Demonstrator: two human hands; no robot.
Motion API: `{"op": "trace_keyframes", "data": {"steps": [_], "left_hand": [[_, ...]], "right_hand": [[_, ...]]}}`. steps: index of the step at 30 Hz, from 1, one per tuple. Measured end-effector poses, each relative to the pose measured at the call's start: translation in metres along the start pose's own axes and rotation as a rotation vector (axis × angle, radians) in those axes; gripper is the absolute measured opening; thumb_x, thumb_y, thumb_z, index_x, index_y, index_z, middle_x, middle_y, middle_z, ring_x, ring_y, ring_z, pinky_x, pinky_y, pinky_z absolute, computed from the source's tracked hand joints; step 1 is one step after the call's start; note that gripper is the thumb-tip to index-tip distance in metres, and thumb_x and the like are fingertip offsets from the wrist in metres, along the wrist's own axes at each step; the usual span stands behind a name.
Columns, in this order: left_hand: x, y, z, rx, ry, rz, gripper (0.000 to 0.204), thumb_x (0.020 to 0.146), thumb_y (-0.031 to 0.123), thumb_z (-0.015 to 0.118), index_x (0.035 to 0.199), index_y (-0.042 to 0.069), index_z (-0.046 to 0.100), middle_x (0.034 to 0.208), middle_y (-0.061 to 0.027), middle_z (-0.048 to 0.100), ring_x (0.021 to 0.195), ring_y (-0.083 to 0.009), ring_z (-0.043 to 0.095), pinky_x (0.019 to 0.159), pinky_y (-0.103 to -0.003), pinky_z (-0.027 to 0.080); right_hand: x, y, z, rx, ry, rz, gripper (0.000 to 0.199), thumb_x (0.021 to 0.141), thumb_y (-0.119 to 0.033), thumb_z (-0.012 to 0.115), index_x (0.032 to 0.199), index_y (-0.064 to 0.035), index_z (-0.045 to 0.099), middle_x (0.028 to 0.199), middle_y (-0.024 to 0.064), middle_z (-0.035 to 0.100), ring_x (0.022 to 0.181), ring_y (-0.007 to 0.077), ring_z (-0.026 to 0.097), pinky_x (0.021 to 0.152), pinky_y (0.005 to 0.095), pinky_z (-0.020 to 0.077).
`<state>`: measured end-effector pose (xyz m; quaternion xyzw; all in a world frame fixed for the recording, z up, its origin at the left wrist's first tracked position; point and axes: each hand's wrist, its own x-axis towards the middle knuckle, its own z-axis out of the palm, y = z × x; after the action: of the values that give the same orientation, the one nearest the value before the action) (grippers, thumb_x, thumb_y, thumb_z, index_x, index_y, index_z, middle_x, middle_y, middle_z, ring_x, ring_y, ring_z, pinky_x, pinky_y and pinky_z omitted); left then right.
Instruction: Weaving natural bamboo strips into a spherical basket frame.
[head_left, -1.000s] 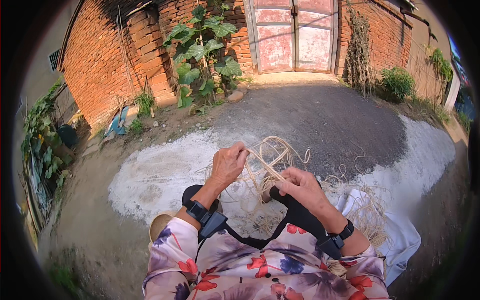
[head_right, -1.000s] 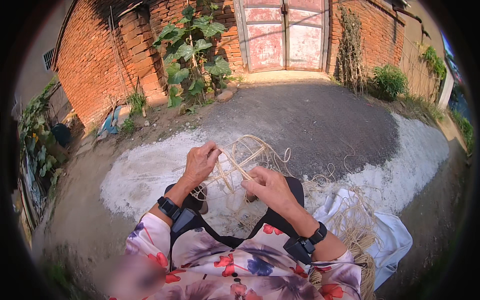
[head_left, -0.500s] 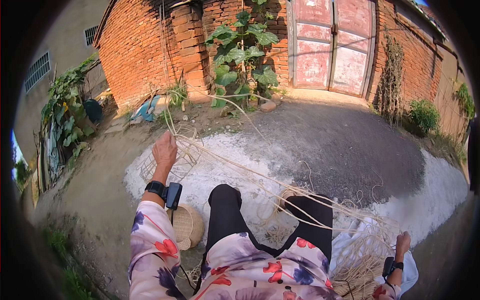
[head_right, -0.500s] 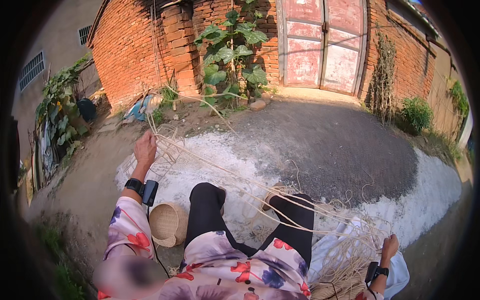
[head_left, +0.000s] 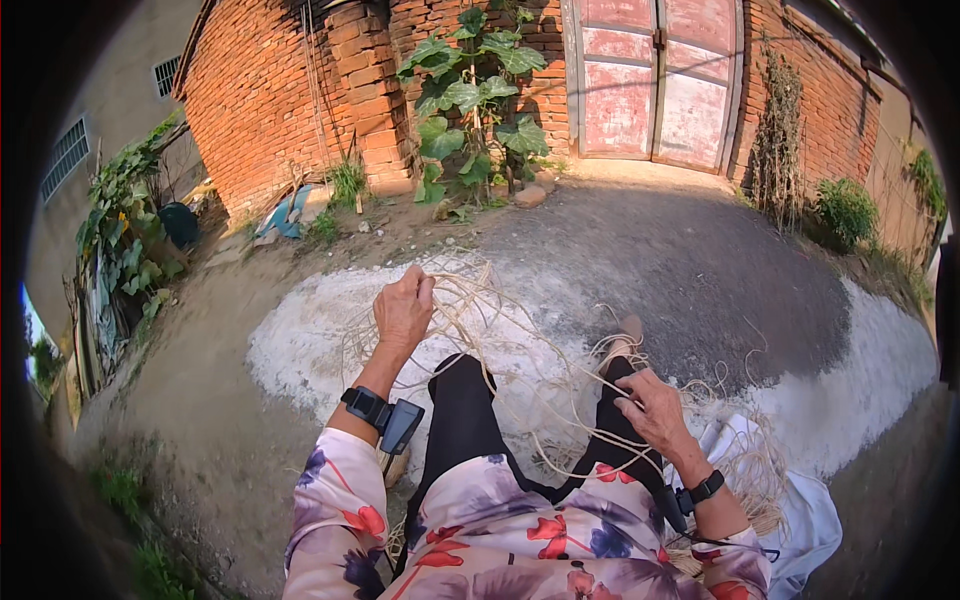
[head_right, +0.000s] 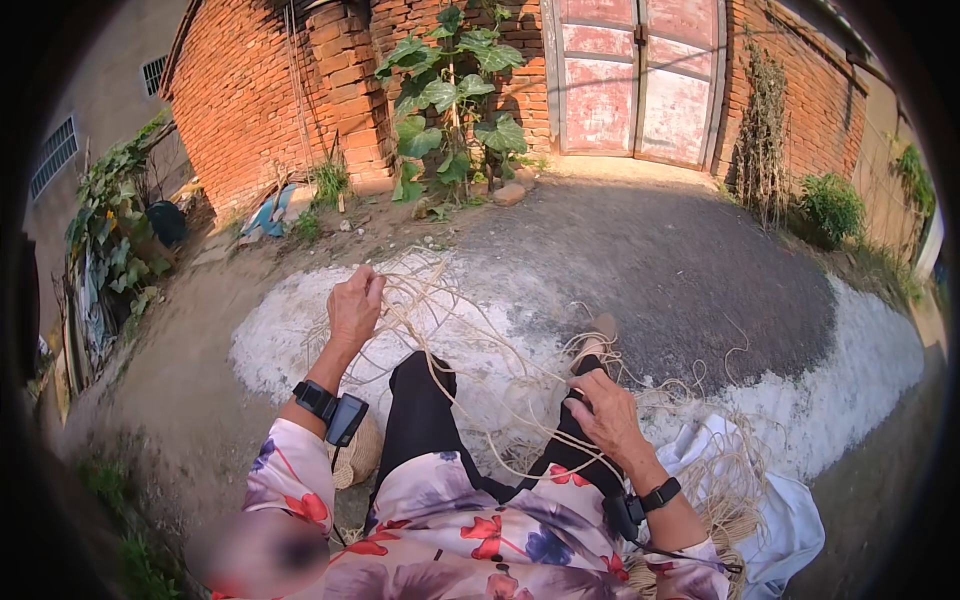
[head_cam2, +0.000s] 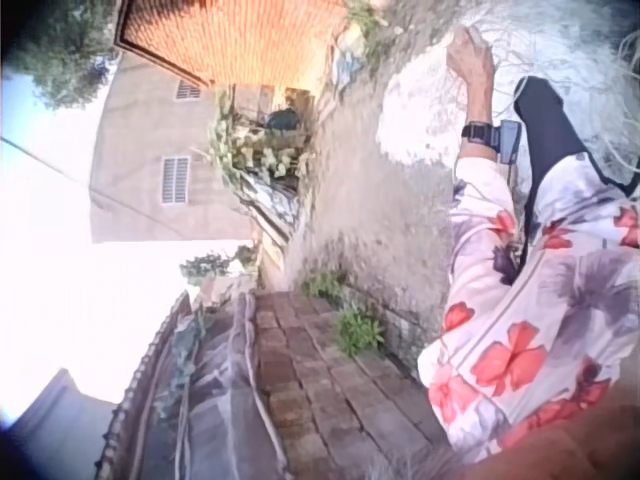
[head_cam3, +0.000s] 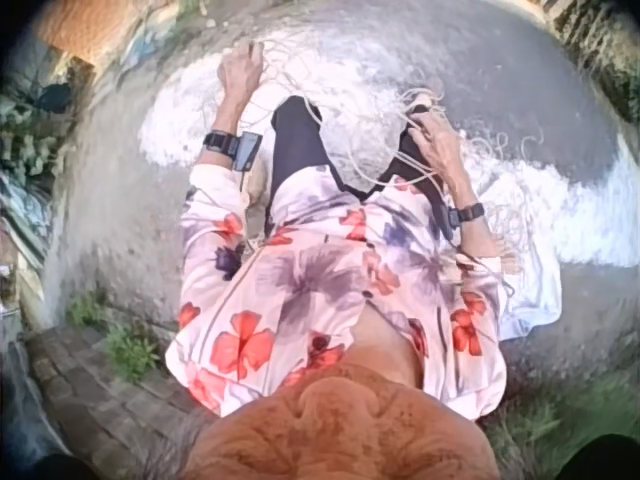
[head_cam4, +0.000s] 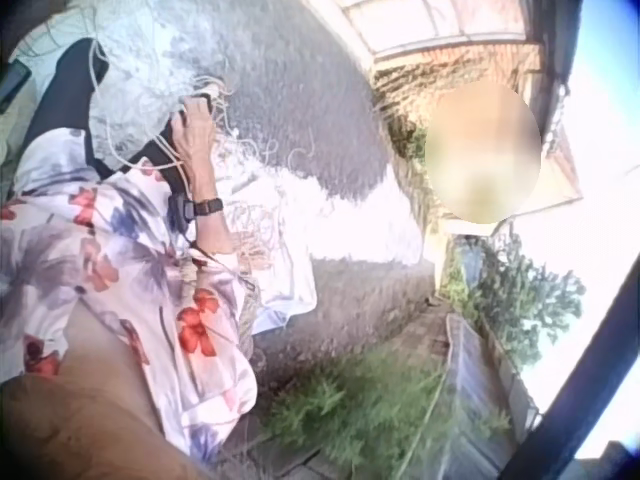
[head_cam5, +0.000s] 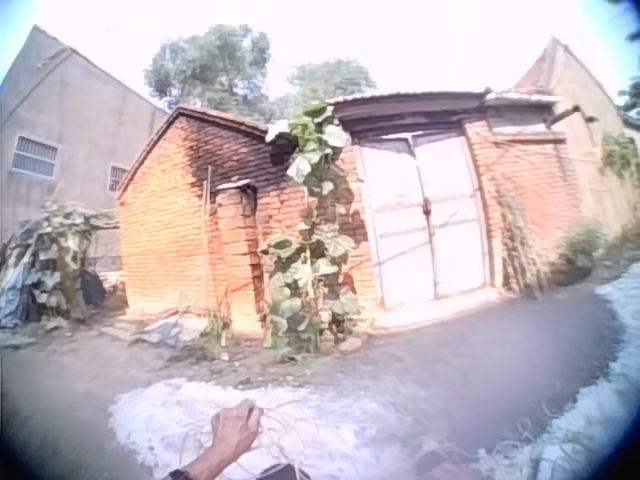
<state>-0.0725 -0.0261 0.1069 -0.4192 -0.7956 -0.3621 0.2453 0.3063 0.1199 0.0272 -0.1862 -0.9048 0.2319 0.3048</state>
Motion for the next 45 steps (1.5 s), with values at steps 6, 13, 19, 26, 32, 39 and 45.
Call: {"op": "trace_keyframes", "data": {"steps": [6,13,19,26,32,39,45], "left_hand": [[-0.014,0.061,0.01,-0.069,-0.03,0.091,0.015,0.086,0.021,0.061,0.078,0.008,0.056,0.061,-0.0167,0.061,0.06,-0.0368,0.062,0.056,-0.046,0.048],[-0.014,0.079,0.02,-0.139,-0.047,0.164,0.016,0.085,0.02,0.063,0.078,0.007,0.06,0.056,-0.0138,0.058,0.056,-0.034,0.061,0.053,-0.042,0.046],[-0.007,0.069,0.018,-0.2,-0.159,0.185,0.017,0.085,0.022,0.061,0.079,0.007,0.058,0.06,-0.0146,0.061,0.06,-0.0347,0.062,0.056,-0.045,0.048],[-0.018,0.088,0.036,-0.215,-0.194,0.273,0.015,0.084,0.021,0.064,0.08,0.007,0.062,0.061,-0.0121,0.062,0.058,-0.0313,0.063,0.056,-0.04,0.048],[-0.067,0.123,0.052,-0.29,-0.332,0.492,0.013,0.082,0.017,0.066,0.077,0.006,0.061,0.059,-0.0113,0.06,0.054,-0.0286,0.061,0.051,-0.038,0.047],[-0.113,0.134,0.049,-0.373,-0.443,0.495,0.012,0.081,0.014,0.068,0.076,0.005,0.061,0.059,-0.0111,0.06,0.052,-0.0281,0.061,0.049,-0.037,0.047],[-0.132,0.125,0.042,-0.384,-0.519,0.497,0.013,0.081,0.014,0.069,0.077,0.004,0.06,0.058,-0.0121,0.059,0.051,-0.0278,0.061,0.047,-0.036,0.046]], "right_hand": [[0.09,-0.111,0.048,0.093,0.18,-0.038,0.031,0.08,-0.032,0.071,0.095,-0.0064,0.062,0.078,0.0122,0.063,0.063,0.0331,0.061,0.059,0.0417,0.0482],[0.075,-0.044,0.053,0.477,-0.008,0.227,0.031,0.084,-0.028,0.063,0.07,-0.0012,0.06,0.057,0.0077,0.058,0.051,0.0228,0.055,0.05,0.0351,0.0414],[-0.124,0.18,-0.112,0.845,0.486,0.856,0.02,0.088,-0.026,0.06,0.079,-0.0087,0.059,0.053,-0.0031,0.048,0.04,0.0078,0.043,0.037,0.0249,0.0345],[-0.355,0.247,-0.151,-0.05,0.284,1.226,0.022,0.071,-0.019,0.067,0.067,0.0011,0.06,0.061,0.0086,0.065,0.05,0.0199,0.063,0.044,0.0341,0.0501],[-0.132,0.117,-0.085,-0.215,0.315,0.604,0.033,0.08,-0.029,0.068,0.095,0.0002,0.066,0.075,0.0143,0.065,0.068,0.0269,0.064,0.063,0.0357,0.0495],[0.013,-0.034,-0.017,-0.35,0.144,-0.145,0.038,0.078,-0.034,0.07,0.101,-0.005,0.06,0.101,0.0113,0.055,0.095,0.0291,0.051,0.082,0.04,0.0387],[0.019,-0.013,-0.02,0.25,-0.18,0.131,0.031,0.087,-0.032,0.06,0.083,-0.0016,0.061,0.071,0.0117,0.059,0.068,0.0296,0.058,0.062,0.0391,0.0444]]}}
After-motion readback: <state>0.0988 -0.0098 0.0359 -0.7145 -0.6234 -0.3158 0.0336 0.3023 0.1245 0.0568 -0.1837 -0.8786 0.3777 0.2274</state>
